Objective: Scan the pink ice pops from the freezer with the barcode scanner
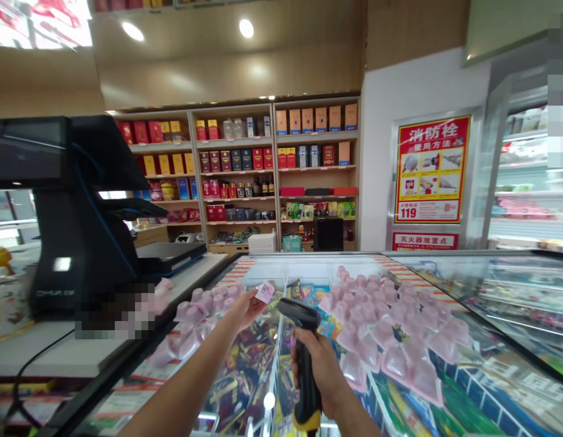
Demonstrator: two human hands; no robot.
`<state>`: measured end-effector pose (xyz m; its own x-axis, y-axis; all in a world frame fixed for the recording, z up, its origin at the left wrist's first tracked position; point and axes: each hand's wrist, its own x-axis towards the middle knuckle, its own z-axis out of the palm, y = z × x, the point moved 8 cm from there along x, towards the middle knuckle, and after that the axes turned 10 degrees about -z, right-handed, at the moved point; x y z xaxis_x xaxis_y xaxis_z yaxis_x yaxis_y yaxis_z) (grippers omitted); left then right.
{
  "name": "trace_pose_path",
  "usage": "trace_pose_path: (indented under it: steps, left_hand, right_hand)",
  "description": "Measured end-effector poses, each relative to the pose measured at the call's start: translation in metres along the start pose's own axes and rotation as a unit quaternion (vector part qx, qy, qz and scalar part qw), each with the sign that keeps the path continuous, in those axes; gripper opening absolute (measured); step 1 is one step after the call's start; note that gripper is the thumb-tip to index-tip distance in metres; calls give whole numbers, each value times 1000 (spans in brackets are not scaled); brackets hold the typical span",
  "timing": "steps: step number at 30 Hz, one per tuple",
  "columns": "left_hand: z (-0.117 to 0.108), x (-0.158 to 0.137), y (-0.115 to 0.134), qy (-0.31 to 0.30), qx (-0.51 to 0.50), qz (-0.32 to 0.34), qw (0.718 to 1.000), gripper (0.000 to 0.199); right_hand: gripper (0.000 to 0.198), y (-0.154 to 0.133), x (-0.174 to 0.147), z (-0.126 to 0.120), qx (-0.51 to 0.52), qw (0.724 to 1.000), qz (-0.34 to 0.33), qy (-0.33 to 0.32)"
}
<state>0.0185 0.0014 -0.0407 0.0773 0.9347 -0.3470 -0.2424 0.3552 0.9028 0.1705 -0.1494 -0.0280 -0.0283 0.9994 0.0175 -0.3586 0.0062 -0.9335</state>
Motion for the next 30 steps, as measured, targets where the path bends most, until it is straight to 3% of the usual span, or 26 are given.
trace_pose_path:
  steps: [6, 11, 17, 20, 23, 27, 30]
  left_hand:
    - [-22, -14, -4, 25, 22, 7, 999, 30]
    - [-27, -24, 4, 77, 134, 64, 986, 29]
    - [-24, -51, 3, 162, 327, 212, 907, 33]
    - [-24, -56, -4, 178, 390, 245, 869, 34]
    - [-33, -55, 1, 203, 409, 264, 849, 36]
    - [-42, -59, 17, 219, 385, 277, 853, 37]
    - [-32, -75, 18, 192, 344, 277, 876, 37]
  right_hand:
    - [32, 0, -5, 14, -31, 999, -4, -15]
    - [29, -7, -8, 14, -48, 998, -30, -4]
    - [34, -12, -4, 7, -64, 997, -45, -11]
    - [33, -10, -2, 2, -58, 997, -41, -4]
    - [33, -4, -1, -1, -60, 997, -38, -4]
    - [31, -1, 2, -2, -81, 996, -38, 11]
    - [26, -4, 7, 5, -96, 993, -66, 27]
